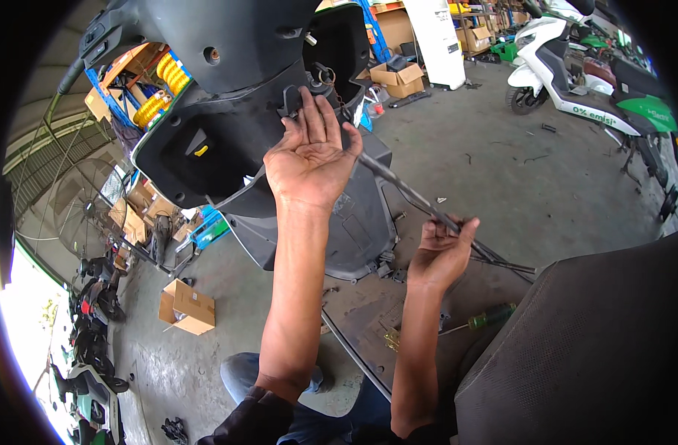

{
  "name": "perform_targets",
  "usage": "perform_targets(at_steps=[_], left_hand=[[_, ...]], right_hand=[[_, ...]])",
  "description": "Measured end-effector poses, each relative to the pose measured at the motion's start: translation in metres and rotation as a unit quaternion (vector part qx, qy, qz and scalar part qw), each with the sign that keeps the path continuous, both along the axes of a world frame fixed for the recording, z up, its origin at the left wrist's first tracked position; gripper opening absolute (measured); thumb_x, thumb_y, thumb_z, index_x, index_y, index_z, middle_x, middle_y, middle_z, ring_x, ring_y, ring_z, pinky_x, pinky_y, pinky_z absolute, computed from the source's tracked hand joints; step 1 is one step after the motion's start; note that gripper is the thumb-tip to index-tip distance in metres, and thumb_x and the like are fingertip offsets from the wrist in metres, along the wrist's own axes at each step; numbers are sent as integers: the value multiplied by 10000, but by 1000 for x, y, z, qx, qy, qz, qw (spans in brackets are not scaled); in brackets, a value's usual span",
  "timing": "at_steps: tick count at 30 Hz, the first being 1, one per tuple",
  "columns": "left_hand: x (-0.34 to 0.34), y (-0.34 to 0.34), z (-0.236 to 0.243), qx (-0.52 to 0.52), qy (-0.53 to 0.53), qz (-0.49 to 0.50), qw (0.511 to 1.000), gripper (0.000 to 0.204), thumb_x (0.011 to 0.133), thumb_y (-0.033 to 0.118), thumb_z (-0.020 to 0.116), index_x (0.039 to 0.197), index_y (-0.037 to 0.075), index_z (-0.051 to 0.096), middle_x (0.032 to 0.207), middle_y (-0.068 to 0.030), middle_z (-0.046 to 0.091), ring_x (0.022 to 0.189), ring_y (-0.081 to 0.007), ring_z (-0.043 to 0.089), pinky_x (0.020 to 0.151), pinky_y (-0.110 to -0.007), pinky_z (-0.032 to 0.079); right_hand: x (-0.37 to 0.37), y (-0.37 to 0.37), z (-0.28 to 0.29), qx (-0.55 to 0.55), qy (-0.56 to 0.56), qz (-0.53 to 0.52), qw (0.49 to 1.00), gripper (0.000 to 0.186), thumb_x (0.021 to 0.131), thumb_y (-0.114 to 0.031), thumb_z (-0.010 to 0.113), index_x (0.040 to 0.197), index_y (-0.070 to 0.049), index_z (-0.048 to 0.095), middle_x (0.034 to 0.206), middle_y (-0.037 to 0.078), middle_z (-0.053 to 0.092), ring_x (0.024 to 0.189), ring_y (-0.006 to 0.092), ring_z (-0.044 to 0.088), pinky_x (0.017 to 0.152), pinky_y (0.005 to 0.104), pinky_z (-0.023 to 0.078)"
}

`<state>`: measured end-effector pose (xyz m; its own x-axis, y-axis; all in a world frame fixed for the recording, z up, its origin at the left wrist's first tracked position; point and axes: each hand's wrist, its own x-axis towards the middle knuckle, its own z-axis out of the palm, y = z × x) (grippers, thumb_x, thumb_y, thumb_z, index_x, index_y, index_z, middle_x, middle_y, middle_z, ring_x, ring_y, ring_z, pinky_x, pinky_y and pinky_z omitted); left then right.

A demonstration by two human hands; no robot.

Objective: The person sorts through a tray of tools by hand, selects a wrench and a T-handle wrench, and uses them to loosen and remove hardware from the steering column and under-seat area of an electric scooter.

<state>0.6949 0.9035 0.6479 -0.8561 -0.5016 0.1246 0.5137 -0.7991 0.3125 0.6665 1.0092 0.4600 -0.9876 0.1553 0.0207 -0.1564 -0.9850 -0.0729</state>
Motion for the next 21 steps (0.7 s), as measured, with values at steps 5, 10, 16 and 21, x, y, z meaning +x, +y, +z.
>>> perform_targets(at_steps=[5, 10, 16, 21], left_hand=[[-1, 7, 2, 78, 79, 0, 994, 218, 1035, 157, 464, 1109, -6, 589, 1303, -101, 643, 1286, -298, 567, 1108, -537, 452], [1, 4, -15, 88, 79, 23, 993, 200, 1024, 120, 497, 1112, -25, 603, 1238, -130, 669, 1232, -307, 607, 1062, -501, 509], [-8, -3, -13, 157, 171, -99, 968, 221, 997, 69, 552, 1141, -88, 607, 1148, -207, 684, 1113, -316, 671, 951, -411, 598], [-21, -7, -19, 179, 179, -56, 966, 212, 957, 53, 584, 1106, -97, 601, 1139, -224, 680, 1073, -324, 683, 934, -409, 604]], right_hand=[[15, 12, -40, 138, -152, 76, 976, 151, 1006, -180, 527, 1062, -61, 603, 709, -5, 535, 477, 94, 467, 402, 258, 381], [39, -21, -67, 417, -181, 117, 883, 191, 987, -117, 514, 1136, -59, 619, 689, -17, 504, 461, 77, 435, 367, 253, 321], [55, -37, -93, 424, -162, 194, 870, 112, 1001, -135, 545, 1052, -61, 611, 584, -25, 459, 400, 79, 416, 331, 262, 278], [46, -49, -140, 552, -92, 167, 812, 186, 932, -131, 591, 992, 19, 683, 749, 37, 610, 692, 153, 582, 640, 327, 455]])
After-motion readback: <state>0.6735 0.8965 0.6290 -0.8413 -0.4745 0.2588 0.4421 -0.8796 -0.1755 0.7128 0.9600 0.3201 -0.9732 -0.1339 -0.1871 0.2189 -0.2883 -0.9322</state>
